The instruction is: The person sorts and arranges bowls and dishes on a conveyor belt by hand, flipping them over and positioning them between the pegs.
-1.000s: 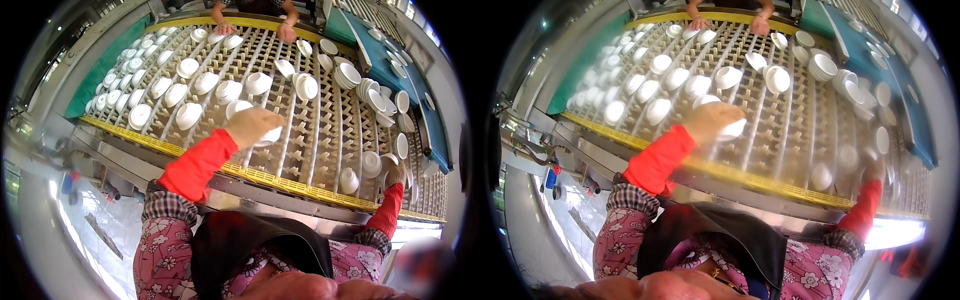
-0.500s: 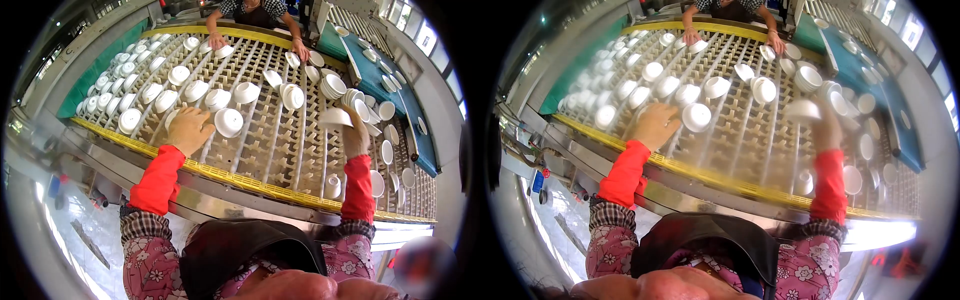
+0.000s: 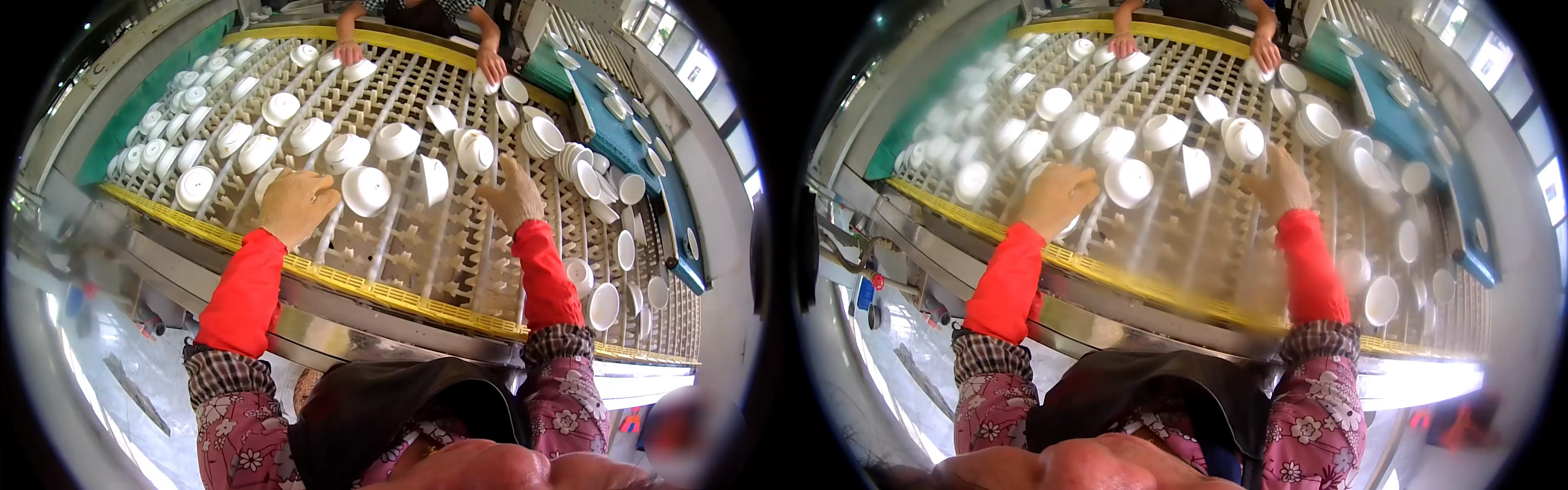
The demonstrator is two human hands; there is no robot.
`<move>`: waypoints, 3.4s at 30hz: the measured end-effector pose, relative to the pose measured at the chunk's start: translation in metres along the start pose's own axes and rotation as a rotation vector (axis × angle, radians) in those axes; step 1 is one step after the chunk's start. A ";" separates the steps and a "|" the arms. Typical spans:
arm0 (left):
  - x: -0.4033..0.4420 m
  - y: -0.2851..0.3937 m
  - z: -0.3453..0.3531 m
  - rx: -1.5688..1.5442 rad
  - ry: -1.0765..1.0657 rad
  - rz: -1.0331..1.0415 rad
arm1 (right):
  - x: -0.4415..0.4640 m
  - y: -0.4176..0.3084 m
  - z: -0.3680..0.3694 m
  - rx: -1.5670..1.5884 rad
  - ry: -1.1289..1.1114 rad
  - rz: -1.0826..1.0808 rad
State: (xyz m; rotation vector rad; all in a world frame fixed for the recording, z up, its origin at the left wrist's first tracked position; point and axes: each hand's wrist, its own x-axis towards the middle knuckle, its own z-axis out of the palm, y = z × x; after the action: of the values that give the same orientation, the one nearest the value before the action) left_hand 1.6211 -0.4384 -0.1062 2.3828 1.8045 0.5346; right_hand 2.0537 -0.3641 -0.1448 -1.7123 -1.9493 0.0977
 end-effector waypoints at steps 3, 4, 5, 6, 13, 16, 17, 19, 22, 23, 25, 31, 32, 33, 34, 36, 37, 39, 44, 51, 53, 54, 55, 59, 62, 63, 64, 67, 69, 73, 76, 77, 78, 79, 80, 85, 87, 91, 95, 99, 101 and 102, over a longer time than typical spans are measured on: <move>0.006 -0.004 0.017 -0.066 0.031 0.071 | 0.024 -0.010 0.001 0.040 0.003 0.042; 0.007 -0.007 0.020 -0.091 0.050 0.097 | 0.038 -0.015 0.006 0.076 -0.002 0.067; 0.006 -0.005 0.020 -0.111 0.088 0.109 | 0.055 -0.017 0.010 0.114 -0.008 0.088; 0.004 0.001 0.018 -0.129 0.125 0.120 | 0.068 -0.021 0.023 0.092 0.107 0.003; 0.004 0.001 0.028 -0.075 0.219 0.164 | 0.119 -0.031 0.067 -0.141 -0.067 0.189; 0.001 0.020 0.004 0.022 -0.029 -0.035 | 0.116 -0.024 0.070 -0.112 -0.063 0.106; -0.001 0.019 0.008 -0.017 0.036 -0.007 | 0.113 -0.023 0.068 -0.106 -0.028 0.093; -0.002 0.015 0.018 -0.090 0.171 0.059 | 0.113 -0.016 0.072 -0.100 0.030 0.058; -0.002 0.026 0.016 -0.166 0.203 0.101 | 0.116 -0.009 0.078 -0.093 0.105 -0.029; 0.000 0.027 0.019 -0.175 0.240 0.120 | 0.116 -0.009 0.079 -0.093 0.124 -0.066; 0.004 0.029 0.026 -0.197 0.307 0.151 | 0.119 -0.010 0.081 -0.193 0.158 -0.165; 0.017 0.086 0.058 -0.214 0.302 0.173 | 0.122 0.016 0.063 -0.185 0.303 -0.312; 0.021 0.099 0.067 -0.239 0.219 0.146 | 0.114 0.011 0.043 -0.078 0.251 -0.209; 0.029 0.109 0.078 -0.269 0.226 0.158 | 0.114 0.023 0.040 0.091 0.311 -0.204; 0.036 0.116 0.093 -0.298 0.234 0.167 | 0.108 0.034 0.039 0.194 0.346 -0.134; 0.052 0.133 0.112 -0.399 0.202 0.099 | 0.084 0.043 0.029 0.477 0.279 0.022; 0.061 0.141 0.120 -0.470 0.163 0.025 | 0.074 0.052 0.029 0.649 0.198 0.123; 0.077 0.151 0.126 -0.585 0.118 -0.088 | 0.046 0.078 0.039 0.346 0.220 -0.018; 0.117 0.134 0.164 -1.097 0.103 -0.209 | -0.013 0.069 0.042 0.625 0.080 0.136; 0.123 0.082 0.106 -0.260 -0.174 0.285 | -0.004 0.098 0.046 0.804 -0.019 0.363; 0.117 0.070 0.102 0.174 -0.081 0.308 | 0.000 0.100 0.039 0.996 -0.055 0.574; 0.112 0.076 0.089 0.102 -0.066 0.074 | -0.007 0.089 0.020 0.915 -0.075 0.418; 0.110 0.082 0.077 0.028 -0.045 -0.159 | -0.005 0.086 0.019 0.957 -0.009 0.280; 0.102 0.088 0.076 -0.056 0.022 -0.197 | 0.000 0.012 -0.013 1.320 0.037 0.263; 0.098 0.088 0.088 0.097 -0.036 -0.133 | -0.013 -0.020 -0.018 1.164 -0.167 0.094; 0.099 0.085 0.091 0.117 -0.033 -0.128 | -0.017 -0.024 -0.017 1.049 -0.146 0.047; 0.100 0.081 0.098 0.133 -0.033 -0.122 | -0.016 -0.015 -0.011 1.031 -0.146 0.074; 0.096 0.088 0.102 0.177 0.009 -0.077 | -0.006 0.034 0.001 0.862 0.047 0.063; 0.105 0.077 0.108 0.228 -0.021 -0.091 | 0.015 0.105 0.007 0.499 0.302 -0.066; 0.110 0.070 0.119 0.278 -0.017 -0.089 | 0.024 0.169 -0.060 -0.239 0.429 0.085; 0.108 0.072 0.105 0.283 -0.078 -0.091 | 0.036 0.248 -0.058 -0.218 0.125 0.267; 0.107 0.074 0.102 0.291 -0.104 -0.096 | 0.037 0.252 -0.062 -0.289 -0.052 0.302; 0.108 0.073 0.103 0.282 -0.080 -0.098 | 0.034 0.238 -0.065 -0.266 -0.046 0.277; 0.108 0.070 0.107 0.271 -0.061 -0.102 | 0.026 0.224 -0.064 -0.244 -0.045 0.252; 0.106 0.068 0.111 0.260 -0.049 -0.102 | 0.022 0.222 -0.056 -0.136 -0.014 0.217; 0.112 0.065 0.121 0.322 -0.080 -0.120 | 0.009 0.187 -0.023 0.566 0.052 0.359; 0.112 0.061 0.123 0.322 -0.063 -0.115 | 0.011 0.143 -0.037 0.966 -0.031 0.333; 0.109 0.072 0.116 0.308 -0.082 -0.151 | 0.015 0.096 -0.043 0.091 0.287 -0.528; 0.105 0.074 0.120 0.269 -0.016 -0.148 | 0.023 0.136 -0.009 0.380 0.105 -0.276; 0.115 0.072 0.121 0.325 -0.087 -0.223 | 0.000 0.149 -0.031 0.396 0.210 0.185; 0.119 0.084 0.119 0.328 -0.082 -0.268 | -0.007 0.163 -0.055 -0.147 0.232 0.170; 0.117 0.096 0.118 0.265 -0.014 -0.236 | -0.007 0.178 -0.063 -0.346 0.297 0.065</move>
State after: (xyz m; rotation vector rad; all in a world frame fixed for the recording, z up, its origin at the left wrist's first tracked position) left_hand 1.7760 -0.3402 -0.1636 2.2690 2.2337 0.2656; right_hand 2.2416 -0.3552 -0.1635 -1.8790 -1.7626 -0.4708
